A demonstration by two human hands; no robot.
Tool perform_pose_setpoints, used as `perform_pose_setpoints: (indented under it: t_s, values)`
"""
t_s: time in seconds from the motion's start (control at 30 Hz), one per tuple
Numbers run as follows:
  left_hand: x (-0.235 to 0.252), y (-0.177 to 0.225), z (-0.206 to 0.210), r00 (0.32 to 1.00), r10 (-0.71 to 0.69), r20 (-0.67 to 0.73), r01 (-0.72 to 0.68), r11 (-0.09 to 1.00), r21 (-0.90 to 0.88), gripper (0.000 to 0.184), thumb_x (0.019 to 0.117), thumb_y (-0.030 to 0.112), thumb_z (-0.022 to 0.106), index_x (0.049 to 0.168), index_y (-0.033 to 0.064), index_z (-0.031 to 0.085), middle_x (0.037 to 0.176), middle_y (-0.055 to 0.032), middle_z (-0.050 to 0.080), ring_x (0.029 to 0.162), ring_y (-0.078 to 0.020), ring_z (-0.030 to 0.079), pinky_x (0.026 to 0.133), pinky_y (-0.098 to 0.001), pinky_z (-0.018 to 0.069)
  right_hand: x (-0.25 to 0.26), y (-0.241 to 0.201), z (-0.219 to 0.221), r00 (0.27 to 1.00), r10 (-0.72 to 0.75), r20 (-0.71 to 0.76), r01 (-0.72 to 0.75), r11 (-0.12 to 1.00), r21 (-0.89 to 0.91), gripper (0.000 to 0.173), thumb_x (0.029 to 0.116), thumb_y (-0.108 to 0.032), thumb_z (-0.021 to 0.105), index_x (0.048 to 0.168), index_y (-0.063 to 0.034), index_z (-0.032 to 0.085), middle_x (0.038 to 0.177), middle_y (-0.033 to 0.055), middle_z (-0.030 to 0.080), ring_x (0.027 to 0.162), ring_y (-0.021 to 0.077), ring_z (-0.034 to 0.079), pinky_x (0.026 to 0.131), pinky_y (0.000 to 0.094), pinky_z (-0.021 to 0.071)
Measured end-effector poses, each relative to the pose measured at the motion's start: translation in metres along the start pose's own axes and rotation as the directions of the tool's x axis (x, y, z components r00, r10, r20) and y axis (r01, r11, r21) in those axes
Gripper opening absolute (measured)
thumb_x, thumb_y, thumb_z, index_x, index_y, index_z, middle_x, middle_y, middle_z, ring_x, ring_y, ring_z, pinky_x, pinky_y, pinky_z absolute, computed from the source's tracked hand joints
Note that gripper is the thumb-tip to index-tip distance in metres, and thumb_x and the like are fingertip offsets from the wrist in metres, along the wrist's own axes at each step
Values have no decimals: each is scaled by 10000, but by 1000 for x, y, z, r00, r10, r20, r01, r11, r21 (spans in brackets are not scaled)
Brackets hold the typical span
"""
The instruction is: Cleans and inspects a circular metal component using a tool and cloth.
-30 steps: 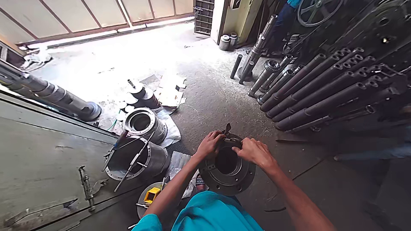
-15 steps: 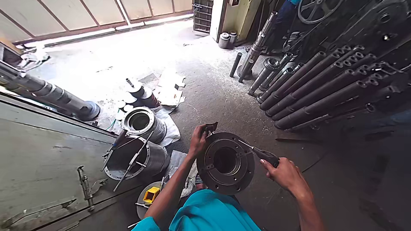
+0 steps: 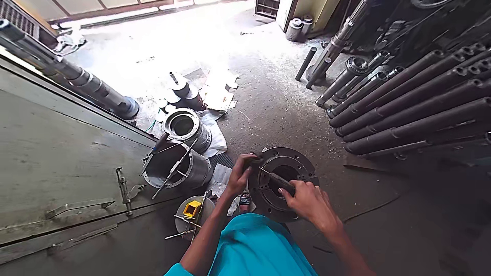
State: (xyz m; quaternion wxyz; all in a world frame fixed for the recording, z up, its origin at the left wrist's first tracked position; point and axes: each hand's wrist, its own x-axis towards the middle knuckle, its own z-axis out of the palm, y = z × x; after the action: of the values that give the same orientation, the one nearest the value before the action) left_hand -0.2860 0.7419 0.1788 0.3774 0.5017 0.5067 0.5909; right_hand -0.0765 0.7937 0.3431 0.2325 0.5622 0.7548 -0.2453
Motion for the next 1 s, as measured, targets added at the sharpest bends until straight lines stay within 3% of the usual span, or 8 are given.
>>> perform_pose_setpoints:
  t_s: [0.07,0.13,0.23,0.5,0.7,0.87,1.0]
  values:
    - [0,-11,10,980,81,182,-119,971,207,401,973,90,509,1352,16,616,1401,-142,605,1420,-274,467,1220,-492,346,9,-15,-10,1000,11,15,-10,997,-72,553,989,-594,525,1168,-105,710,1062,179,726,1038,382,691,831,610,521]
    - [-2,-27,21,968,86,234,-170,913,371,402,964,96,514,1346,38,626,1426,-125,594,1456,-274,431,1249,-498,286,14,-26,-16,1000,16,23,-13,990,-140,583,989,-605,513,1171,-86,706,1070,175,723,1047,370,690,837,595,520]
    - [-2,-36,27,976,112,187,-187,872,453,355,983,102,506,1306,24,634,1413,-118,609,1461,-285,431,1248,-472,298,19,-36,-23,999,24,34,-17,980,-198,586,983,-609,509,1168,-86,700,1069,164,722,1040,352,694,832,584,522]
    - [-2,-39,28,980,123,160,-178,899,399,361,983,118,506,1302,5,630,1398,-143,608,1433,-295,457,1213,-446,351,18,-37,-25,998,40,41,-30,975,-221,615,972,-636,515,1181,-89,703,1097,169,720,1066,365,685,852,589,521]
    - [-1,-39,27,980,129,152,-180,901,394,347,990,111,514,1301,9,627,1410,-140,599,1440,-279,450,1221,-434,344,17,-42,-35,999,26,36,-15,964,-264,585,964,-626,534,974,-62,692,977,172,709,976,370,690,776,583,512]
    - [1,-42,27,978,133,160,-188,897,400,350,978,102,506,1291,20,641,1395,-136,609,1439,-284,449,1215,-438,352,15,-38,-23,998,34,53,-20,967,-253,586,973,-611,524,1072,-61,699,1036,181,716,1019,374,694,807,587,526]
    - [0,-40,26,977,136,162,-190,900,392,347,981,100,502,1290,16,637,1410,-130,601,1447,-283,440,1216,-439,350,13,-41,-25,997,43,56,-28,971,-238,568,981,-596,520,1031,-57,692,1014,174,710,1003,359,693,800,579,521]
